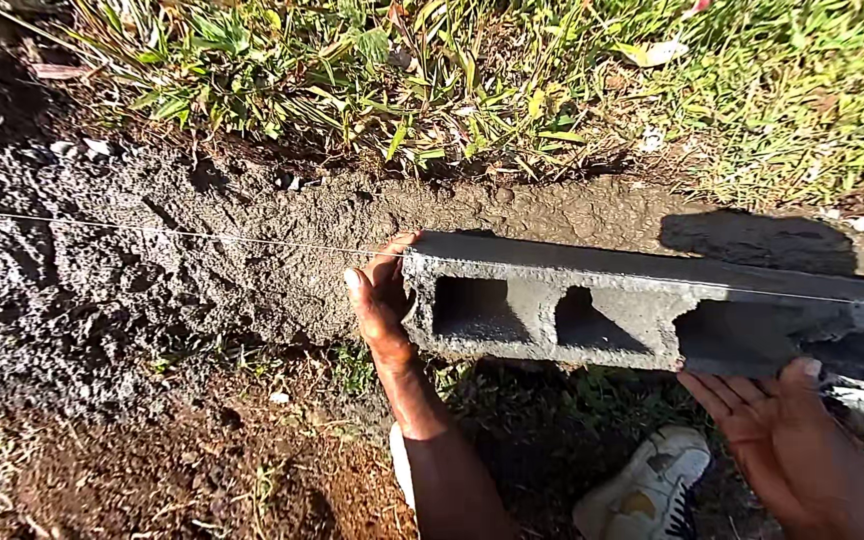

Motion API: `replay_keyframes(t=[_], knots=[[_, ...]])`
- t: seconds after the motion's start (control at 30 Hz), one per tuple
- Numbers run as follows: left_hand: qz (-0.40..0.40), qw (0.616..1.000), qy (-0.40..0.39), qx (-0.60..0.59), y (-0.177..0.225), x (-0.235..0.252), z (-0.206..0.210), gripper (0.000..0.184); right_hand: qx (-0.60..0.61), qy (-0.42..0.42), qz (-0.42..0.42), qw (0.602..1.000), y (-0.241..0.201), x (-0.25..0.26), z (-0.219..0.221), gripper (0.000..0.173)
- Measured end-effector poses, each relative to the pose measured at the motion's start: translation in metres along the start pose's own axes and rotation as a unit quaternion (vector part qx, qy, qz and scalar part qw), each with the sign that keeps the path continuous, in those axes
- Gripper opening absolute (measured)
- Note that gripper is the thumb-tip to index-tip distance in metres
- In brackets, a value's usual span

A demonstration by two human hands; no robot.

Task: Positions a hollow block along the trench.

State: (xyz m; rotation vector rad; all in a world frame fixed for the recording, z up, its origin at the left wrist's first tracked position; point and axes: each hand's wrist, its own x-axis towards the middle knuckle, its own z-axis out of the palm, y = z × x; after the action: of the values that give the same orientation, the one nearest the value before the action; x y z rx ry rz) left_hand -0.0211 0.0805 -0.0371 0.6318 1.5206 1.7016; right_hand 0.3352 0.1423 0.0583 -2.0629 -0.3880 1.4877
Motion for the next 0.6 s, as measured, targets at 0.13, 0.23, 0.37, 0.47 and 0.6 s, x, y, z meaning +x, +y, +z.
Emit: replay_keyframes(t=[0.13, 0.23, 0.37, 0.47, 0.6], knots=[[0.002, 1.0, -0.011, -0.009, -0.002, 0.0001, -0.0021, 0.078, 0.0, 0.001, 0.0, 1.0, -0.0006, -0.0002, 0.0008, 0.056], [0.003, 1.0, -0.005, -0.005, -0.002, -0.0007, -0.002, 0.078, -0.002, -0.001, -0.005, 1.0, 0.0002, -0.0001, -0.0002, 0.056], [-0.001, 1.0, 0.003, -0.002, 0.0008, -0.0013, 0.0006, 0.08, 0.001, 0.007, -0.003, 1.0, 0.0006, 0.0009, 0.0001, 0.056], [0.0, 1.0, -0.004, 0.017, 0.0054, -0.0036, 0.0018, 0.08, -0.004, -0.004, -0.001, 1.0, 0.0014, 0.0006, -0.0007, 0.059], [0.008, 0.999, -0.024, 0.019, 0.0036, -0.007, -0.0002, 0.083, -0.006, -0.016, -0.005, 1.0, 0.0024, 0.002, -0.0024, 0.061]])
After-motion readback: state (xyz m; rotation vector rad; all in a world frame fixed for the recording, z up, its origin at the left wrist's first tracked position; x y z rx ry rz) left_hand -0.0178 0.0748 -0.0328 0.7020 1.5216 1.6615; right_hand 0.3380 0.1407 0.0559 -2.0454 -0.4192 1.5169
